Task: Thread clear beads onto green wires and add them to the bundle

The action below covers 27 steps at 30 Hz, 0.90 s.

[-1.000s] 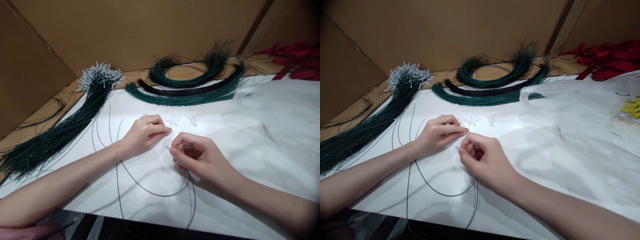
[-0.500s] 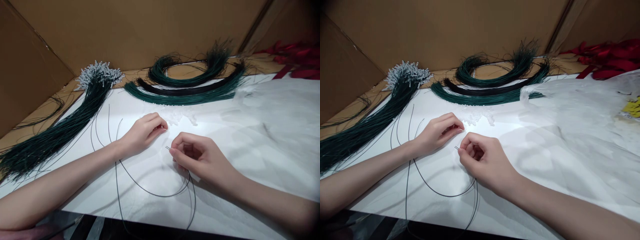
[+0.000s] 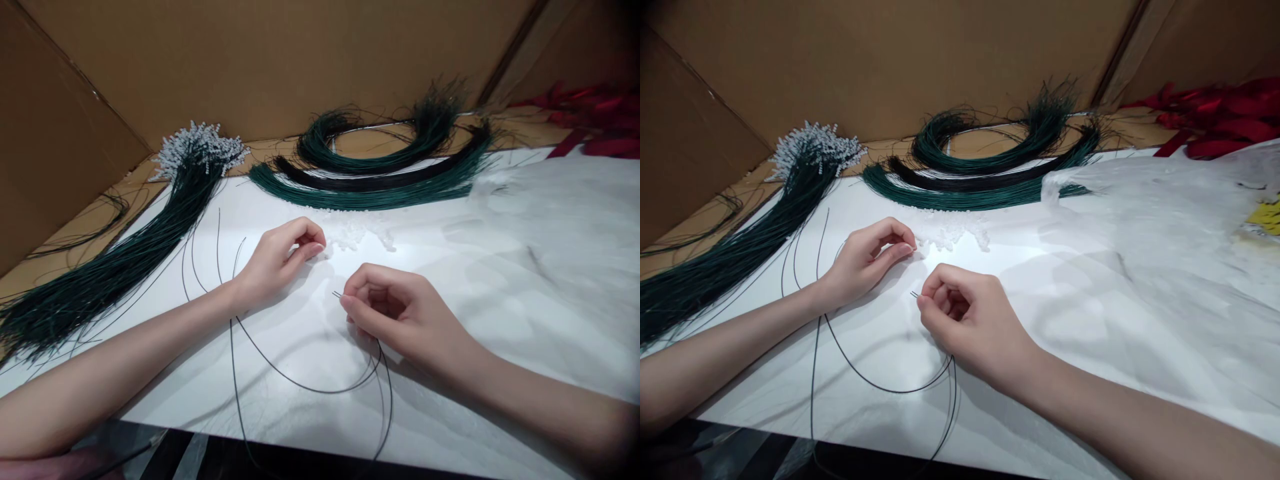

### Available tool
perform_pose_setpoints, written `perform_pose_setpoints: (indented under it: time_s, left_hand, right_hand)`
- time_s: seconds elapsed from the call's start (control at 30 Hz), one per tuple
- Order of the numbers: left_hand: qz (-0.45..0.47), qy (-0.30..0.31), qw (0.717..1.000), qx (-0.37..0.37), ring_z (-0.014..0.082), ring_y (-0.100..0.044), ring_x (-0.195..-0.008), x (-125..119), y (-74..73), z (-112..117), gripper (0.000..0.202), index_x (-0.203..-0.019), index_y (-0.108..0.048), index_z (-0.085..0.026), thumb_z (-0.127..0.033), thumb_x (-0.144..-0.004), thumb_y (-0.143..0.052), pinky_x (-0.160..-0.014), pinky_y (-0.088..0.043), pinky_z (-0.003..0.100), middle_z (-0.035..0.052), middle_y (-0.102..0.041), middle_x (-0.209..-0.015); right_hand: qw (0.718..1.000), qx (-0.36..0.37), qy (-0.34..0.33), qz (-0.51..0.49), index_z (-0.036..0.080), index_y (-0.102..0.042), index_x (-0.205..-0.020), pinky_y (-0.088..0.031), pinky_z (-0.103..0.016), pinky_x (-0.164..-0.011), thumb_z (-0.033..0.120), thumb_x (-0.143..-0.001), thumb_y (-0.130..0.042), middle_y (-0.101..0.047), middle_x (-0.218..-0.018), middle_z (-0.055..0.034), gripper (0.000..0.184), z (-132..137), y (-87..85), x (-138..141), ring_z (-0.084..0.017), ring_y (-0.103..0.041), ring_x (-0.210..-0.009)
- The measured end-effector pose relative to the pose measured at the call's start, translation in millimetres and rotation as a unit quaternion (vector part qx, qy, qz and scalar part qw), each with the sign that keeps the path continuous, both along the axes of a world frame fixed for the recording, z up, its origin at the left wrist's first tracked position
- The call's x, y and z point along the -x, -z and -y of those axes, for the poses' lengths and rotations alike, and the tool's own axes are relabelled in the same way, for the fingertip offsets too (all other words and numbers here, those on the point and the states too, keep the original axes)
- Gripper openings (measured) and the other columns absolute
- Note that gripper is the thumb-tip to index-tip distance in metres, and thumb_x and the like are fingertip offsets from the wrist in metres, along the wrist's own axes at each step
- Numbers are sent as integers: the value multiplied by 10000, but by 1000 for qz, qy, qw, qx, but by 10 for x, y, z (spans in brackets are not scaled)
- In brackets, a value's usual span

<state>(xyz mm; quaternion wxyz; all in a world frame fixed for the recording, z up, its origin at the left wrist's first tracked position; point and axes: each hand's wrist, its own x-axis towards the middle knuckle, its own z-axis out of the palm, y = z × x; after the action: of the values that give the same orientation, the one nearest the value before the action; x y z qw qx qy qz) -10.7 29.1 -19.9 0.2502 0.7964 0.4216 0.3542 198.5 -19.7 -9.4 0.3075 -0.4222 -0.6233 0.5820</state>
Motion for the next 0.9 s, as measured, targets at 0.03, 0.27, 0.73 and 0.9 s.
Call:
perform_pose_setpoints:
  time_s: [0.03, 0.27, 0.73, 0.9]
  left_hand:
    - [44, 11, 999, 25, 132, -617, -802, 9, -7, 14, 43, -928, -614, -153, -185, -935, -585, -733, -501, 263, 33, -650, -874]
    - [197, 86, 961, 174, 127, -666, -778, 1, -59, 163, 56, -873, -655, -139, -137, -845, -704, -727, -574, 242, 42, -687, -845]
    - [233, 142, 935, 225, 126, -683, -776, -32, -45, 219, 220, -938, -619, -165, -59, -790, -743, -737, -591, 251, 27, -701, -831]
    - [231, 148, 935, 225, 126, -679, -792, -30, -44, 227, 247, -960, -624, -175, -40, -789, -740, -744, -582, 252, 22, -697, -840]
  right_hand:
    - [1000, 0, 1, -2, 181, -559, -728, -365, -235, -488, 205, -841, -615, -516, -557, 38, 128, -1, 1, -1, -89, -467, -505]
    - [1000, 11, 20, -14, 173, -614, -782, -364, -231, -485, 190, -844, -613, -515, -564, 40, 65, -6, -8, -4, -88, -479, -510]
    - [999, 21, 10, -32, 171, -600, -749, -350, -223, -467, 176, -806, -647, -508, -557, 46, 74, 2, -11, 14, -77, -452, -489]
    - [999, 17, 4, -33, 168, -605, -753, -341, -217, -458, 174, -810, -649, -503, -557, 46, 72, -1, 4, 13, -73, -440, -484]
